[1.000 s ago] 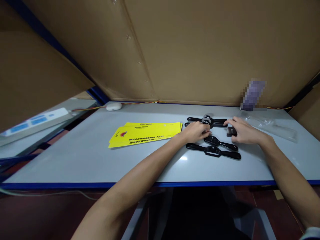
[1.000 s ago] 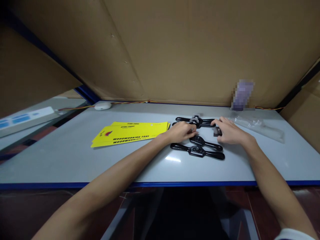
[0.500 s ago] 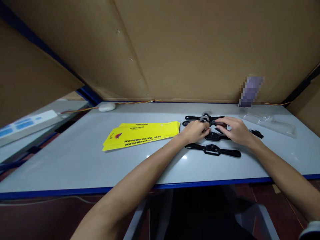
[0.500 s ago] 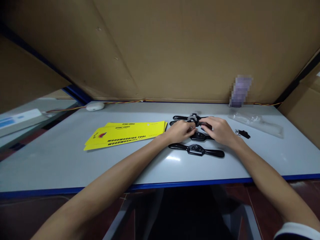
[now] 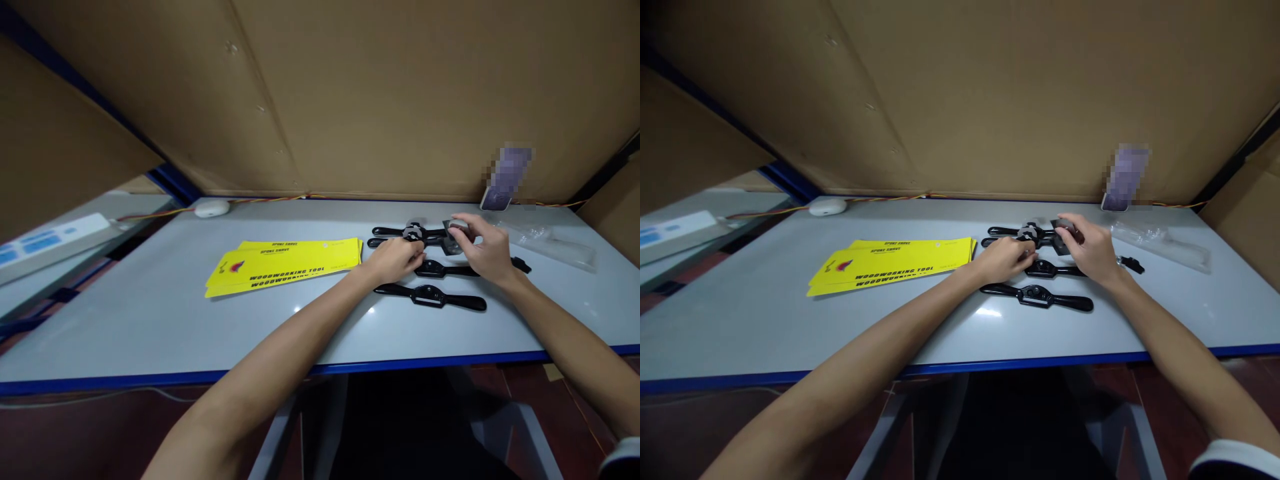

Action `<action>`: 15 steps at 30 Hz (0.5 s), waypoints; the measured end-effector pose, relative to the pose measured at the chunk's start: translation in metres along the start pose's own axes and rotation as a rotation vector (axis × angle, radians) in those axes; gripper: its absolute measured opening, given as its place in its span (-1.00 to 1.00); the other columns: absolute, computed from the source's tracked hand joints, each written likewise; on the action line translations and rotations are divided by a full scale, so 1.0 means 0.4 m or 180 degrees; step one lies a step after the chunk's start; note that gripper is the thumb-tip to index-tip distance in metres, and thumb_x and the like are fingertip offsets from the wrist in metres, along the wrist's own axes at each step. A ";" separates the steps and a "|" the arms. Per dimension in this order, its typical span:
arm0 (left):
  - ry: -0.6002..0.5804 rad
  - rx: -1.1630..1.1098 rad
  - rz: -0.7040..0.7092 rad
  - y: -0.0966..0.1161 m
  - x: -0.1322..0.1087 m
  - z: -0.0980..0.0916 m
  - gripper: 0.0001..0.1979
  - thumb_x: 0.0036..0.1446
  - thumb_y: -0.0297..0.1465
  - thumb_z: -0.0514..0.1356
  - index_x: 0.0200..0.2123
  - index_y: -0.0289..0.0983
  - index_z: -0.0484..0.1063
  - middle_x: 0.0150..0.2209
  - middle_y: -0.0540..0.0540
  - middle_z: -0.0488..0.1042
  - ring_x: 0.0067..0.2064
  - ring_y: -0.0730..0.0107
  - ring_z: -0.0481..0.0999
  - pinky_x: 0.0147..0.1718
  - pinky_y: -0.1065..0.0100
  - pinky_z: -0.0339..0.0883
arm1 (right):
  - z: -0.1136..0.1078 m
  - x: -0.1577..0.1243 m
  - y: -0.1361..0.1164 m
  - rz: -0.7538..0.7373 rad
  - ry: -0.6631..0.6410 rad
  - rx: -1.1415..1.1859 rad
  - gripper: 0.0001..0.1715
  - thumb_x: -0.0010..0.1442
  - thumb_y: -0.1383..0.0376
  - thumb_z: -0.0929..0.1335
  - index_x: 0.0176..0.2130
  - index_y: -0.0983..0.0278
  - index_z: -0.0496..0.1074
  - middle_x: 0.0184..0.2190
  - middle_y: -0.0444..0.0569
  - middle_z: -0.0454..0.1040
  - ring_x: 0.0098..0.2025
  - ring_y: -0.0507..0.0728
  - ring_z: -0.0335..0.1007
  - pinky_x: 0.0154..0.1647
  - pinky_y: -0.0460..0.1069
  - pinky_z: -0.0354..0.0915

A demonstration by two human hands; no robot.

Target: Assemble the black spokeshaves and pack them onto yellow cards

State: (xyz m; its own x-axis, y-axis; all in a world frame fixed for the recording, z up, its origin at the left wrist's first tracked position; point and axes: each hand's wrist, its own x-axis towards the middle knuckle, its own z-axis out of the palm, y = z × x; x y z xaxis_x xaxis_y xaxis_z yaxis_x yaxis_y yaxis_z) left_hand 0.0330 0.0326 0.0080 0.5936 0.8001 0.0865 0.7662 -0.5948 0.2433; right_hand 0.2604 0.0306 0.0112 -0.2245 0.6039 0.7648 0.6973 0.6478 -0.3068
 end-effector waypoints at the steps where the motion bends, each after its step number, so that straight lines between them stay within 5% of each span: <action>1: -0.0004 -0.0002 0.0003 0.000 0.000 0.000 -0.73 0.42 -0.29 0.05 -0.22 -0.24 0.51 -0.26 -0.19 0.62 -0.20 0.08 0.64 -0.27 0.27 0.33 | 0.000 0.000 0.000 0.0024 0.0039 -0.0002 -0.76 0.35 0.19 0.39 -0.04 0.19 0.57 -0.40 -0.12 0.62 -0.51 0.07 0.43 -0.37 -0.01 0.39; 9: -0.0034 0.0033 0.0049 -0.004 0.003 0.003 -0.73 0.44 -0.29 0.03 -0.19 -0.23 0.49 -0.22 -0.19 0.62 -0.17 0.06 0.65 -0.25 0.25 0.36 | 0.009 -0.011 -0.040 -0.0008 0.0299 0.0240 -0.76 0.36 0.15 0.39 -0.05 0.16 0.57 -0.27 -0.06 0.68 -0.39 0.11 0.58 -0.29 0.02 0.50; 15: -0.0051 0.0126 -0.0095 0.004 0.000 0.001 -0.66 0.50 -0.31 -0.08 0.08 -0.26 0.43 -0.11 -0.25 0.63 -0.09 -0.03 0.66 -0.17 0.14 0.44 | 0.013 -0.023 -0.047 -0.0098 -0.0276 0.0444 -0.77 0.35 0.20 0.40 -0.01 0.14 0.57 -0.25 -0.10 0.70 -0.41 0.09 0.57 -0.31 0.01 0.50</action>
State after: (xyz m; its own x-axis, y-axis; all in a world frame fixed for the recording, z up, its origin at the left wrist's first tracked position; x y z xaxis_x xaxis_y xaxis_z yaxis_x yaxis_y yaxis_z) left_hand 0.0343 0.0317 0.0078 0.5740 0.8164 0.0642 0.7926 -0.5735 0.2070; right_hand 0.2457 0.0154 0.0069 -0.3066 0.6167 0.7250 0.5893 0.7212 -0.3643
